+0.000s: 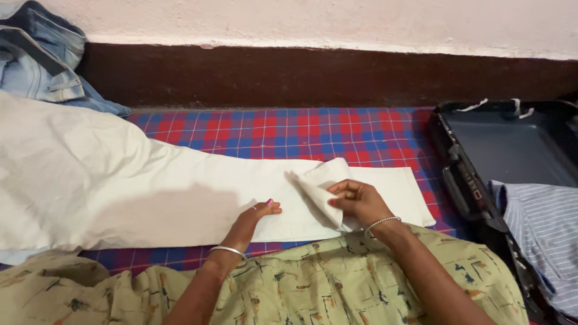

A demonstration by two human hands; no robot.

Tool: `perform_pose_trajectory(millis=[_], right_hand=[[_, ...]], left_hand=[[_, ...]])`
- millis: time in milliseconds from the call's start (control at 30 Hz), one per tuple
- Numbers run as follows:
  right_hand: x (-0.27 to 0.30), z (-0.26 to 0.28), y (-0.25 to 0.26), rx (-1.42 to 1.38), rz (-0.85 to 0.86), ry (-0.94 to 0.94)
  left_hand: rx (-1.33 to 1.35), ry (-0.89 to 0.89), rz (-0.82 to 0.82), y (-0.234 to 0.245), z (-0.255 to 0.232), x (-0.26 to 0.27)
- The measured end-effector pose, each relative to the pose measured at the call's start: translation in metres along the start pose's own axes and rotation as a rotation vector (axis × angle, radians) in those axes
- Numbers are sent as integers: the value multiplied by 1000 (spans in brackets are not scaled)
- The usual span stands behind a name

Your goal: The person folds a pair of trousers by hand on a bed and then places them into an open suitcase.

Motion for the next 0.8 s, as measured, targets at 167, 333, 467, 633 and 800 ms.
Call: perform_pose_trajectory(millis=[167,333,467,633,800], right_hand=[[5,16,-11,-356,63,-7],[-11,8,-6,-381,137,13],[-59,-22,82,201,-396,143],[-78,-59,134,902,-728,-336],[-56,-39,130,905,-624,-667]], left_hand=[[-16,45,31,-4,-14,6],[116,64,-5,-2,-19,10],[-26,104,-100,-2,-1,-9],[-137,30,-164,-16,9,-21],[-439,154,-328,-24,5,-22]])
Point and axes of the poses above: each hand's wrist, its own x-axis away from the middle knuckle, its own y-axis out of the back of the hand, z = x × y, the point moved 3 cm from there along -x, towards the middle knuckle, and after that the axes turned 9 degrees about -x, right-handed, at the moved point
